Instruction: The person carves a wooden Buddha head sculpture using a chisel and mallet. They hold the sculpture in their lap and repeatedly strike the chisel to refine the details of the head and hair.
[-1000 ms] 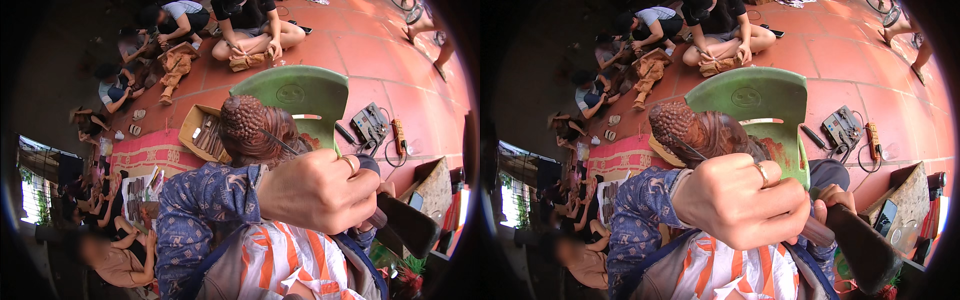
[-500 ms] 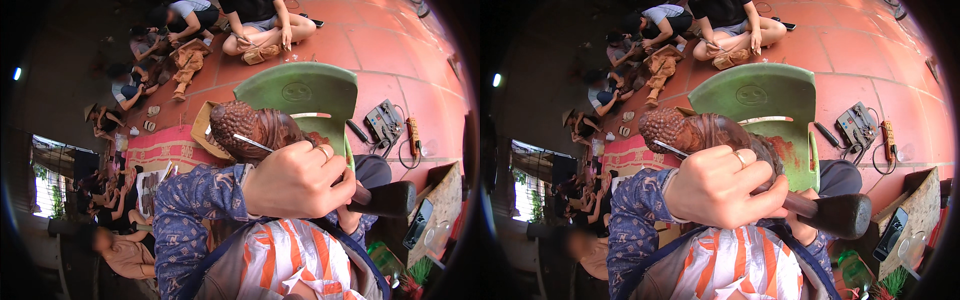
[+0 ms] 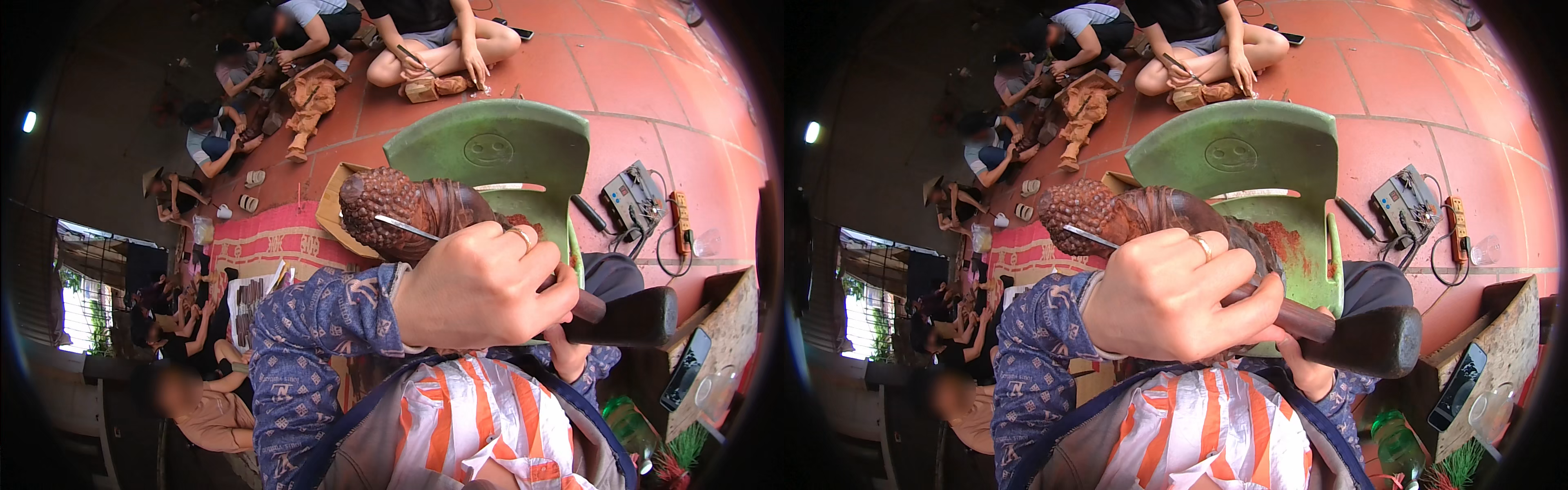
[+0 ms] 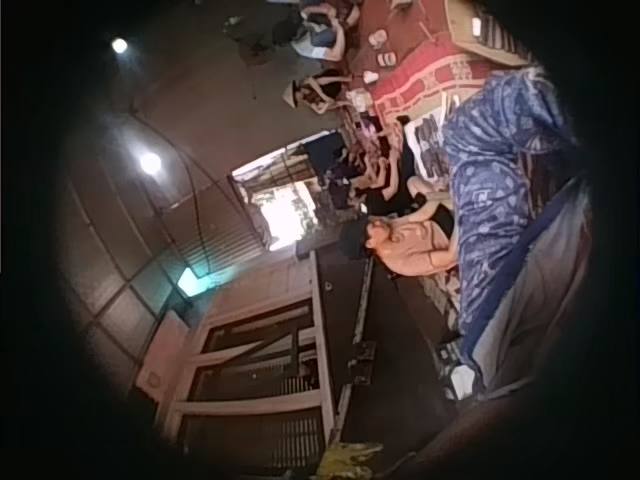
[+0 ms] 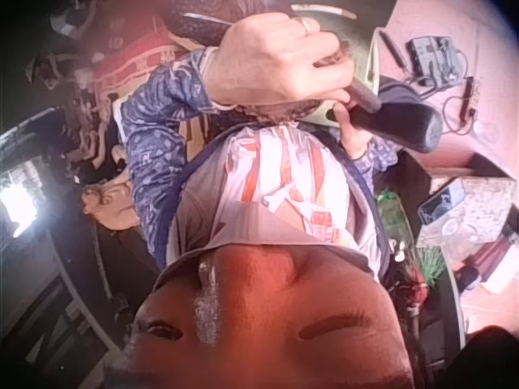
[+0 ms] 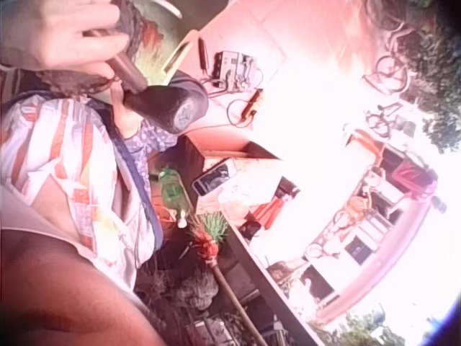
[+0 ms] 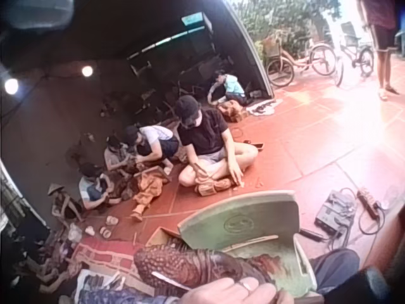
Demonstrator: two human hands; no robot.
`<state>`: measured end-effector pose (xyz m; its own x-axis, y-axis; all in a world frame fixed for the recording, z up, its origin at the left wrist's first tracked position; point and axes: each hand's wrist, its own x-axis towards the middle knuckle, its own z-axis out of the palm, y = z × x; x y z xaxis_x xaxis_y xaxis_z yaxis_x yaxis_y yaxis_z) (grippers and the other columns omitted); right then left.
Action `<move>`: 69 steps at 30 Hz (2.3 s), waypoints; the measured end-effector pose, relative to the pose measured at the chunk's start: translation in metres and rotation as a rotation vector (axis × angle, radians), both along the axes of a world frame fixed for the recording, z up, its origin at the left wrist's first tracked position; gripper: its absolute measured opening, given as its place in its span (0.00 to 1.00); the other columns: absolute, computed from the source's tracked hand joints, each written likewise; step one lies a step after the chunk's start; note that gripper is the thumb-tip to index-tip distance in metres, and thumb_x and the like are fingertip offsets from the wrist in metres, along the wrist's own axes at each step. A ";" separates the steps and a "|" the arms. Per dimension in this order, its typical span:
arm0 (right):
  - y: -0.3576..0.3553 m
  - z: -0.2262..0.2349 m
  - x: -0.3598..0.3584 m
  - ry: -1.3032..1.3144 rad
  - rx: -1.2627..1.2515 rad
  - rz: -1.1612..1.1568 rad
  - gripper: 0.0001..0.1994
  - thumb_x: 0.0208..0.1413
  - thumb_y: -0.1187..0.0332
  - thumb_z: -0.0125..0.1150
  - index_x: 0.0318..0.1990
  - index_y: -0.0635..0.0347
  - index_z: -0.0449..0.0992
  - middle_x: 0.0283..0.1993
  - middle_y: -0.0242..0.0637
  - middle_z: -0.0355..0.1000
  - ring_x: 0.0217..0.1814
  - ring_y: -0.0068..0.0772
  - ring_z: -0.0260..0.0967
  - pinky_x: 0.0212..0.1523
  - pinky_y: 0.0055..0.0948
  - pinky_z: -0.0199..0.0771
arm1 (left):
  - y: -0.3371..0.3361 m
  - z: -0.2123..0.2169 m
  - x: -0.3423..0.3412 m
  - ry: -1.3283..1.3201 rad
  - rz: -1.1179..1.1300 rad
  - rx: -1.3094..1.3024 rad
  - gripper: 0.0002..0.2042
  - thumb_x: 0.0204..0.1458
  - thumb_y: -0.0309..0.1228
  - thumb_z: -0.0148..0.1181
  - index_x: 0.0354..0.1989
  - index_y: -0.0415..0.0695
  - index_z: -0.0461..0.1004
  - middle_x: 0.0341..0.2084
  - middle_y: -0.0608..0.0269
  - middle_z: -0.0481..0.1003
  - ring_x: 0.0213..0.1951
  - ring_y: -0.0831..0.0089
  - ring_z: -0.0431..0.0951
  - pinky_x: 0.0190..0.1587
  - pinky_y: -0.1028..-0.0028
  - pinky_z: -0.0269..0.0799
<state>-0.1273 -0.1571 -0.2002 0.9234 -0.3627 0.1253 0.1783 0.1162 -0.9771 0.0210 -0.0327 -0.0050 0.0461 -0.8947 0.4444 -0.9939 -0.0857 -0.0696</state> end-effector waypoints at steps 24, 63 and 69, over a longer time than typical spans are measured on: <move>0.027 0.016 0.013 0.067 0.425 -0.006 0.05 0.54 0.74 0.61 0.32 0.63 0.70 0.26 0.32 0.68 0.22 0.19 0.63 0.22 0.20 0.61 | 0.004 -0.003 0.007 -0.079 0.027 0.108 0.13 0.40 0.42 0.63 0.30 0.48 0.75 0.19 0.72 0.62 0.22 0.79 0.69 0.19 0.79 0.62; -0.005 0.056 0.014 -0.212 0.270 -0.254 0.21 0.52 0.57 0.71 0.36 0.57 0.63 0.30 0.35 0.69 0.30 0.23 0.65 0.36 0.29 0.68 | -0.006 0.022 -0.007 0.203 -0.043 -0.268 0.17 0.38 0.42 0.65 0.34 0.46 0.75 0.21 0.67 0.66 0.22 0.73 0.72 0.20 0.74 0.67; -0.016 0.016 0.006 -0.144 0.117 -0.410 0.17 0.55 0.60 0.66 0.33 0.57 0.63 0.27 0.30 0.65 0.29 0.20 0.61 0.34 0.26 0.65 | -0.012 0.012 -0.007 -0.042 -0.133 -0.371 0.12 0.39 0.36 0.63 0.30 0.42 0.76 0.21 0.67 0.67 0.23 0.73 0.71 0.21 0.74 0.62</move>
